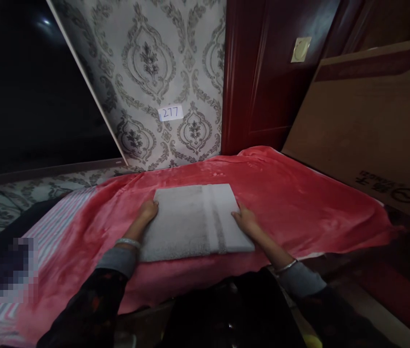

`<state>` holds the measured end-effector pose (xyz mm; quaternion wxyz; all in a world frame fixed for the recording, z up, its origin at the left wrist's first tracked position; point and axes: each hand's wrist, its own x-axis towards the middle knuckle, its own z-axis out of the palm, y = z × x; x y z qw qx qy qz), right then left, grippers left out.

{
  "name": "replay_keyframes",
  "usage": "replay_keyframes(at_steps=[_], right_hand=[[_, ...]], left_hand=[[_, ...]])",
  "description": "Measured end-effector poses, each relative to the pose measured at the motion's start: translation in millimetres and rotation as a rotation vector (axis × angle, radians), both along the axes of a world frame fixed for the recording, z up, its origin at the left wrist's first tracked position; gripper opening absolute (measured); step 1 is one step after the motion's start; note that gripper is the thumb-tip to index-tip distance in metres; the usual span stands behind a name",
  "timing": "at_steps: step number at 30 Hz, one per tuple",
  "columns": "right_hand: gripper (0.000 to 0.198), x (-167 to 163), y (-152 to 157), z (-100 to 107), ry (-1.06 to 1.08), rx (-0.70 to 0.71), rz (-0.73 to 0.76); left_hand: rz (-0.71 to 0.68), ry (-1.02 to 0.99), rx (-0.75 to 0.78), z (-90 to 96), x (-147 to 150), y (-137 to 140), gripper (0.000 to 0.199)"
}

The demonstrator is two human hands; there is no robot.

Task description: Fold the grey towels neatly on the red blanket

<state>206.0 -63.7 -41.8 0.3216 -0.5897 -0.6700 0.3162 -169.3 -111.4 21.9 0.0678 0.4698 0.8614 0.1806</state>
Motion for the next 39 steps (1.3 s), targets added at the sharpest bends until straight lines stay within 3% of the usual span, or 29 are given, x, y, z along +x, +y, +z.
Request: replay_keyframes(at_steps=[3,7,9,12,16,21,29,35,39], right_hand=[[0.056,-3.6,-20.1,14.5,-0.24,0.164,0.066],[0.051,-30.5,-50.3,29.8,-0.412,0.431,0.37],[0.056,-44.8,-62.3,28.4,-0.441,0.459,0.518],[0.065,-55.2,-72.4,17.5,-0.467,0.421,0.626],[0.069,-53.1,-73.9,6.9,-0.446,0.387,0.646],[0.071,-49.9,-73.9,5.7,-0.424,0.354,0.663],[0.071,-33.2,-99.4,-1.7,-0.391,0.356,0.672],[0.068,-21.3,-117.4,0.9,-0.43,0.352,0.653],[0.059,-12.8,-105.6,15.1,-0.367,0.393,0.631]], left_hand=[[-0.093,0.091,-0.049,13.5,14.7,6.5,0.044],[-0.489,0.128,-0.065,15.8,69.0,40.2,0.049],[-0.666,0.133,-0.085,8.5,100.0,60.8,0.054],[-0.796,0.162,-0.126,-8.0,132.7,83.3,0.06],[-0.813,0.215,-0.143,-26.2,144.4,96.6,0.067],[-0.806,0.244,-0.169,-31.9,139.1,115.0,0.073],[-0.767,0.261,-0.15,-32.1,141.0,146.3,0.065],[-0.729,0.286,-0.04,-25.6,145.5,141.1,0.052],[-0.761,0.308,-0.004,-12.6,151.0,137.7,0.045]])
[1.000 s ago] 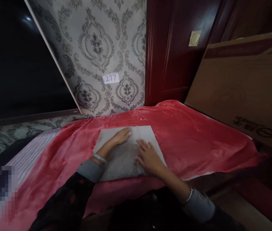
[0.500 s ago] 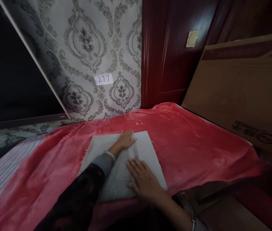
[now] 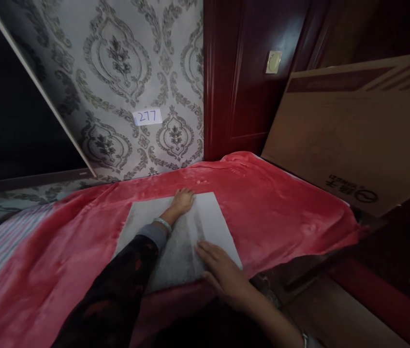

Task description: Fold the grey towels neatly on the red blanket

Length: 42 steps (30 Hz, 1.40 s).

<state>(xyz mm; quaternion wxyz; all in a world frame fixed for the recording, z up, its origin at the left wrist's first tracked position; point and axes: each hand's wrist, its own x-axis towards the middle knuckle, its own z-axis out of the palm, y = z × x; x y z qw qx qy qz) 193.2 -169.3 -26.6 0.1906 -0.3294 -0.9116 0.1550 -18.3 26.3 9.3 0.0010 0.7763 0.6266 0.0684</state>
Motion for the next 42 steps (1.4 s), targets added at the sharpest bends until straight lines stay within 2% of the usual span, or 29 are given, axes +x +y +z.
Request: replay_keyframes(at_steps=[3,5,8,12,18,27,33,38,42], right_hand=[[0.055,-3.2,18.0,10.8,-0.04,0.045,-0.073],[0.057,-9.0,27.6,11.9,-0.092,0.063,-0.061],[0.061,-15.8,33.8,4.6,-0.127,0.06,-0.019],[0.063,-15.9,33.0,-6.0,-0.123,0.04,-0.007],[0.063,-13.1,33.0,-8.5,-0.136,0.01,0.002],[0.062,-12.2,30.0,-10.0,-0.13,0.014,0.005],[0.06,-12.7,30.3,-11.2,-0.133,0.029,-0.024],[0.058,-11.7,27.8,-11.2,-0.144,0.062,-0.036],[0.057,-14.5,32.0,-0.7,-0.161,0.009,-0.056]], left_hand=[[-0.019,0.008,-0.033,9.9,9.8,8.0,0.045],[-0.003,0.012,-0.056,13.4,18.7,16.2,0.05],[0.026,0.013,-0.071,11.9,31.8,26.1,0.056],[0.059,0.0,-0.052,2.2,42.7,29.3,0.053],[0.123,-0.029,-0.015,-3.8,46.8,30.0,0.055],[0.103,-0.055,-0.061,-10.5,46.4,36.4,0.055],[0.094,-0.083,-0.068,-3.5,45.2,35.3,0.047],[0.017,-0.089,-0.083,14.8,27.0,18.1,0.041],[-0.036,-0.05,-0.119,23.8,-5.7,-25.3,0.045]])
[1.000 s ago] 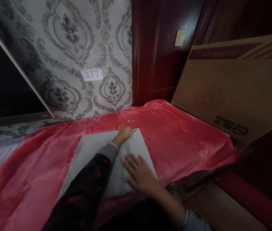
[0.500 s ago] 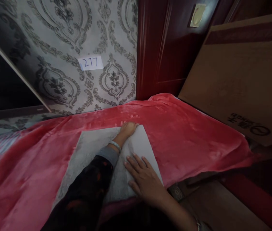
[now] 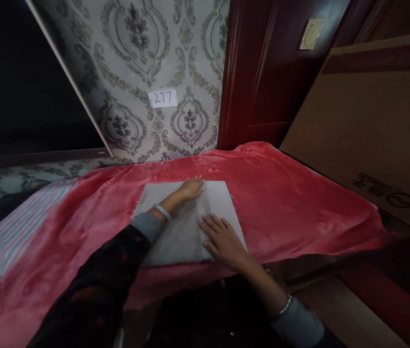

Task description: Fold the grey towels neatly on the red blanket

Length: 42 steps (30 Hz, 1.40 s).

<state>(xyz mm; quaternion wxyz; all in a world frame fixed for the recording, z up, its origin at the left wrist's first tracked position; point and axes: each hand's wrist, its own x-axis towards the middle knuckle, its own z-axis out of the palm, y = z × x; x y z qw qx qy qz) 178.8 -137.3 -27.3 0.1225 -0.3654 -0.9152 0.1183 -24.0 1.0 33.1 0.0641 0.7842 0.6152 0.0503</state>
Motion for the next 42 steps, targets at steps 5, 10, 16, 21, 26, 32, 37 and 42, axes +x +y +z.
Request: replay_keyframes(at_steps=[5,10,16,21,26,32,37,42], right_hand=[[0.058,-17.3,29.1,16.5,0.023,0.008,-0.095],[0.062,-31.8,50.5,10.6,-0.081,0.015,-0.186],[0.062,-31.8,49.6,1.6,-0.114,0.018,-0.188],[0.062,-31.6,48.5,4.4,-0.113,0.033,-0.181],[0.062,-30.5,49.0,2.6,-0.107,0.037,-0.179],[0.063,-32.1,49.9,-1.8,-0.099,0.047,-0.181],[0.063,-29.6,50.3,4.1,-0.128,0.015,-0.174],[0.062,-42.0,62.8,25.3,-0.182,-0.102,-0.173]], left_hand=[[0.048,0.059,-0.006,-15.7,-29.0,-64.4,0.054],[0.095,0.136,0.091,-41.7,-27.7,-98.3,0.059],[0.093,0.117,0.091,-40.4,-23.3,-100.8,0.06],[0.154,0.123,0.074,-35.1,-35.8,-102.8,0.065],[0.323,0.195,0.03,-28.9,-73.6,-119.6,0.067],[0.428,0.211,0.024,-29.8,-105.1,-148.8,0.067],[0.43,0.203,-0.009,-27.0,-104.1,-161.1,0.067],[0.421,0.156,0.017,-25.5,-89.5,-184.1,0.07]])
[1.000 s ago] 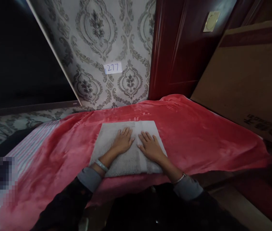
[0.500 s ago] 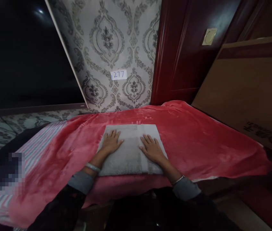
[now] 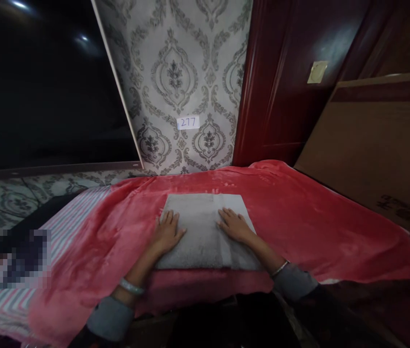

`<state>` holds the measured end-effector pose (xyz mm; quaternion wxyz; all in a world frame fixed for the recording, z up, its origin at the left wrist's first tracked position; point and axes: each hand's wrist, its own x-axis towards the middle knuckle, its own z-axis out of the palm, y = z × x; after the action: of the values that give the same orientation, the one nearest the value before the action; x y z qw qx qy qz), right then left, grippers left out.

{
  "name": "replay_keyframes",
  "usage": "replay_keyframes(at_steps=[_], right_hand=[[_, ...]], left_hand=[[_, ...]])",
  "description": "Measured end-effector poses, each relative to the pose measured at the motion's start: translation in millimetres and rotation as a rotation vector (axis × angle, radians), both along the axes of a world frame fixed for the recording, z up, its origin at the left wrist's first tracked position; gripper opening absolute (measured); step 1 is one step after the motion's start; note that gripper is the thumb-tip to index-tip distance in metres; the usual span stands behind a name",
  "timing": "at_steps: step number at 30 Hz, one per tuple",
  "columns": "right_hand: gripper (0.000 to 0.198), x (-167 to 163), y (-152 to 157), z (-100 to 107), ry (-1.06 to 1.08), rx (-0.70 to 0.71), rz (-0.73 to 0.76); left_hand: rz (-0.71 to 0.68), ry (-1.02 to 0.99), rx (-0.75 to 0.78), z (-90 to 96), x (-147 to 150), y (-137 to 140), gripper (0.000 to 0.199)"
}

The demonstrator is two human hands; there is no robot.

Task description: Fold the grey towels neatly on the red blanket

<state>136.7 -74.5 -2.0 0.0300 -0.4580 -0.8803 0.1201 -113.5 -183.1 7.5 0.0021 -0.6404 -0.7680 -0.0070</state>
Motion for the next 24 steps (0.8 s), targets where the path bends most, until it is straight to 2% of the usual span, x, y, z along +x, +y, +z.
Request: replay_keyframes(at_steps=[4,7,9,15,24], right_hand=[[0.061,-37.9,17.5,10.0,0.029,0.036,0.138],[0.059,-64.4,30.8,5.7,0.013,0.028,0.245],[0.059,-73.9,39.5,0.1,-0.003,0.052,0.263],[0.062,-79.4,64.5,-8.9,-0.028,0.089,0.251],[0.06,-94.6,88.6,-15.9,-0.117,0.123,0.161]], left_hand=[[-0.127,-0.065,0.082,-9.7,32.0,-26.3,0.063],[-0.296,-0.099,0.131,-25.2,59.8,-42.5,0.059],[-0.345,-0.096,0.168,-37.9,72.6,-50.0,0.06],[-0.34,-0.105,0.283,-65.0,79.9,-60.3,0.057],[-0.342,-0.135,0.328,-66.1,87.3,-70.3,0.057]])
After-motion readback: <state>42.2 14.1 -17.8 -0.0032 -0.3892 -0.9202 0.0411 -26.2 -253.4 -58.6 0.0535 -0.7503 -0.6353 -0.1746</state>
